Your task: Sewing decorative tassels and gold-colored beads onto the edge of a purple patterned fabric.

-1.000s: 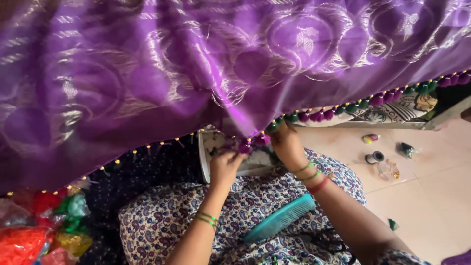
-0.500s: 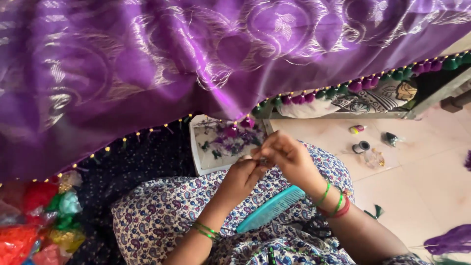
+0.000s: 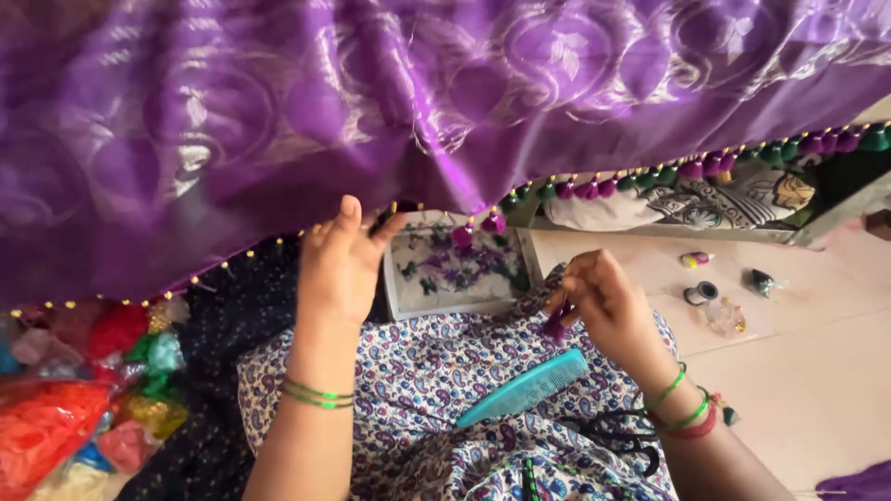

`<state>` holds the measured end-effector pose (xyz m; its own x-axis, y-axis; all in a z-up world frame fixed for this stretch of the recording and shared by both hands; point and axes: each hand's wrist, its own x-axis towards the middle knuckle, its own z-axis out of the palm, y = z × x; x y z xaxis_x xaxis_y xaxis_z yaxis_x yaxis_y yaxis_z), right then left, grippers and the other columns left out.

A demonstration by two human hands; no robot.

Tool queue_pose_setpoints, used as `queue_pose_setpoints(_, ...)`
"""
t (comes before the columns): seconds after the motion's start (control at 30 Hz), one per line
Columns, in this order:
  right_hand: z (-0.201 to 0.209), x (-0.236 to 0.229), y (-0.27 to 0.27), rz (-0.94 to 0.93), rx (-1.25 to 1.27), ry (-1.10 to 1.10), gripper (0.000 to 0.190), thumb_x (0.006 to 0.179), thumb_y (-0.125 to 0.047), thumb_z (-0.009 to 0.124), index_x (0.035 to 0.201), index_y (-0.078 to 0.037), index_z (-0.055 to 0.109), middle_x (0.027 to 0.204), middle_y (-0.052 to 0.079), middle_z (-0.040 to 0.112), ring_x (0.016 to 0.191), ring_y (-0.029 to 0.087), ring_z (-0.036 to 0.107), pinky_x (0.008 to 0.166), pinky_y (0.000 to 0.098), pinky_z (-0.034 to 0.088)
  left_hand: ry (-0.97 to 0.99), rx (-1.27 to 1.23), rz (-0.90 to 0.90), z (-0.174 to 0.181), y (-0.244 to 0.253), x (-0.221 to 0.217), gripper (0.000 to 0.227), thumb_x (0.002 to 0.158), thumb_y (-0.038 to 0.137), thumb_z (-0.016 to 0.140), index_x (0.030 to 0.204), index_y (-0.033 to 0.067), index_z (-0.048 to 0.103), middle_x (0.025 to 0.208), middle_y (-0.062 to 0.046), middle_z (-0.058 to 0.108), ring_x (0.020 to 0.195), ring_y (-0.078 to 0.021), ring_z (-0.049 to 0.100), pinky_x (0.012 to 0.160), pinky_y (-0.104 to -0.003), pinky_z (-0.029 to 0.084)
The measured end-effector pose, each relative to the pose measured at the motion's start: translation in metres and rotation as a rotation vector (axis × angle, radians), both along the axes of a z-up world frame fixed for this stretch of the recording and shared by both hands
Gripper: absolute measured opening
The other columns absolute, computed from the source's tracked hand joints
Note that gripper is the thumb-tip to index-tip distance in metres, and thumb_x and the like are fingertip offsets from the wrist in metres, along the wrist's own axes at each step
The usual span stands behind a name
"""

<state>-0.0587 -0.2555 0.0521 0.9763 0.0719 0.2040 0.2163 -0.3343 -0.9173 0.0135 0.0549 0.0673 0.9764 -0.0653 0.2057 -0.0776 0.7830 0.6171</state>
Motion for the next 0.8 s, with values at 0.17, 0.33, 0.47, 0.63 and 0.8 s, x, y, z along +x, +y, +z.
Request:
queue_pose_setpoints(0.17,0.003,0.008,-0.003,-0.029,-0.046,-0.005,0.007,0.1,-0.002,0.055,0.106,0.0,0.054,0.084,0.009,0.071,0.078,0.017,0.075,0.059,0.0283,0.063,0.014,-0.02,0.181,0.014,0.011,-0.017,0.027,0.096,0.008,0.063,0.122,0.0055,0.066,0.121,-0.009,0.07,0.119,-0.0283,0.065,0.105,-0.05,0.051)
queue_pose_setpoints(0.33,0.011,0.018,0.004,-0.02,-0.018,0.039,0.008,0.1,-0.001,0.053,0.108,0.001,0.053,0.082,0.009,0.072,0.077,0.016,0.076,0.062,0.0272,0.063,-0.112,-0.009,-0.02,-0.033,0.001,-0.003,0.009,0.1,0.003,0.067,0.108,0.0013,0.064,0.121,-0.01,0.068,0.118,-0.0287,0.067,0.109,-0.054,0.053)
queue_pose_setpoints(0.47,0.013,0.027,0.014,0.01,-0.066,0.0,0.009,0.099,-0.001,0.053,0.108,0.0,0.055,0.081,0.008,0.073,0.076,0.015,0.075,0.063,0.0268,0.063,0.012,0.26,-0.083,0.0,-0.035,-0.004,0.009,0.092,0.002,0.068,0.101,0.0037,0.067,0.122,-0.01,0.071,0.114,-0.0226,0.068,0.102,-0.042,0.055)
queue_pose_setpoints(0.63,0.019,0.03,0.019,0.049,-0.031,-0.008,0.007,0.099,-0.002,0.055,0.105,0.001,0.055,0.085,0.008,0.069,0.079,0.015,0.076,0.063,0.0276,0.064,0.163,0.22,0.012,-0.03,-0.04,0.011,0.002,0.094,0.002,0.072,0.096,0.0015,0.072,0.101,-0.014,0.075,0.09,-0.0196,0.072,0.081,-0.034,0.058)
queue_pose_setpoints(0.8,0.014,0.035,0.014,0.037,-0.044,-0.004,0.007,0.1,-0.003,0.055,0.106,0.001,0.055,0.082,0.008,0.071,0.077,0.015,0.077,0.062,0.0269,0.064,0.183,0.212,-0.006,-0.031,-0.037,0.009,0.006,0.094,0.002,0.071,0.099,-0.0003,0.074,0.097,-0.013,0.077,0.083,-0.0179,0.07,0.08,-0.031,0.058)
